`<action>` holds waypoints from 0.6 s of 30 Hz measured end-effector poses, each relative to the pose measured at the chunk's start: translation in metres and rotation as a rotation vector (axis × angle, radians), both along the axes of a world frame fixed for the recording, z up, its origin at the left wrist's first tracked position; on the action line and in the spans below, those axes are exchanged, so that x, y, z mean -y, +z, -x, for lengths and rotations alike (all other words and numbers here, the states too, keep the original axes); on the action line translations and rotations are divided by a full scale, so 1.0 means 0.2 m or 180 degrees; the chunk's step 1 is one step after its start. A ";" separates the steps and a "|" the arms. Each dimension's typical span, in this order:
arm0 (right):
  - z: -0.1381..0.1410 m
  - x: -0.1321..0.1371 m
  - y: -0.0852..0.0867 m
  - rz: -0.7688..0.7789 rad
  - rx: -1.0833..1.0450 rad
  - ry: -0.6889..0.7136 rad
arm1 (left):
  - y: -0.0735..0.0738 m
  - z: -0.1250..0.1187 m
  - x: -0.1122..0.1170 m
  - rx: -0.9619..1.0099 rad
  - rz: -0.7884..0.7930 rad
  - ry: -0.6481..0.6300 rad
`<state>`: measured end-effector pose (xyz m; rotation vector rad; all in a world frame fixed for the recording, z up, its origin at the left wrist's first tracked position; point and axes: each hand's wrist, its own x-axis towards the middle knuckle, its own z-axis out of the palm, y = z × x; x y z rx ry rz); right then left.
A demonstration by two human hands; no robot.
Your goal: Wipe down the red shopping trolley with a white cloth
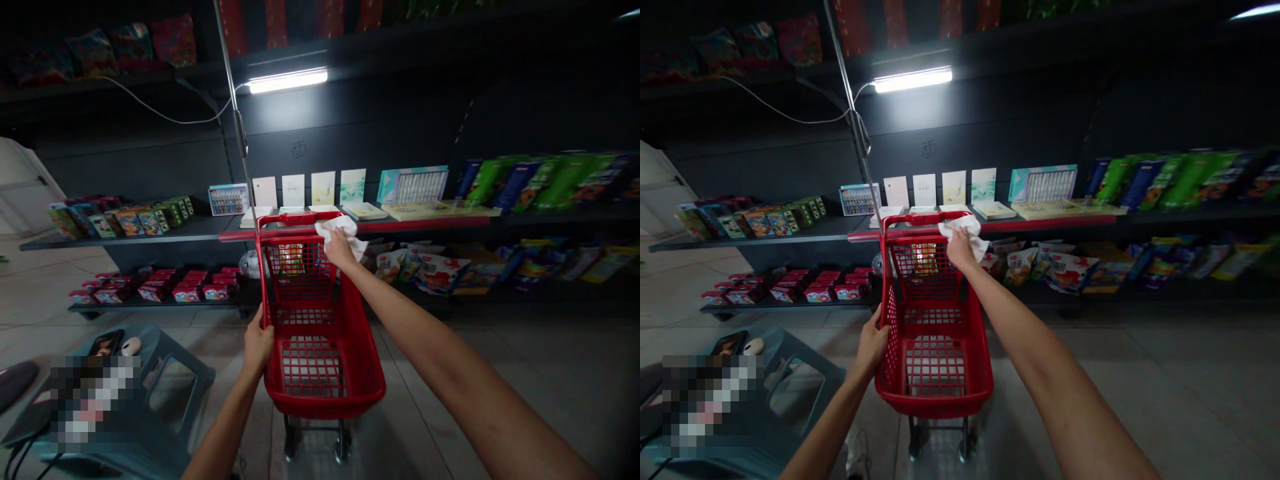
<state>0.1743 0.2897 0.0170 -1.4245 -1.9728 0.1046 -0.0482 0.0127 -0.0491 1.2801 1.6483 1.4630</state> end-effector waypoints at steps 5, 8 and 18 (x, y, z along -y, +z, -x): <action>0.44 0.05 0.00 -0.0454 -0.0092 0.0679 | 0.00 0.01 0.00 -0.0206 0.0099 -0.0051; 0.64 0.10 -0.05 -0.0924 -0.0003 0.1005 | -0.01 0.01 0.01 -0.0251 0.0093 -0.0023; 0.61 0.15 -0.74 0.0107 0.0424 0.1740 | -0.03 0.01 0.02 -0.0197 0.0100 -0.0128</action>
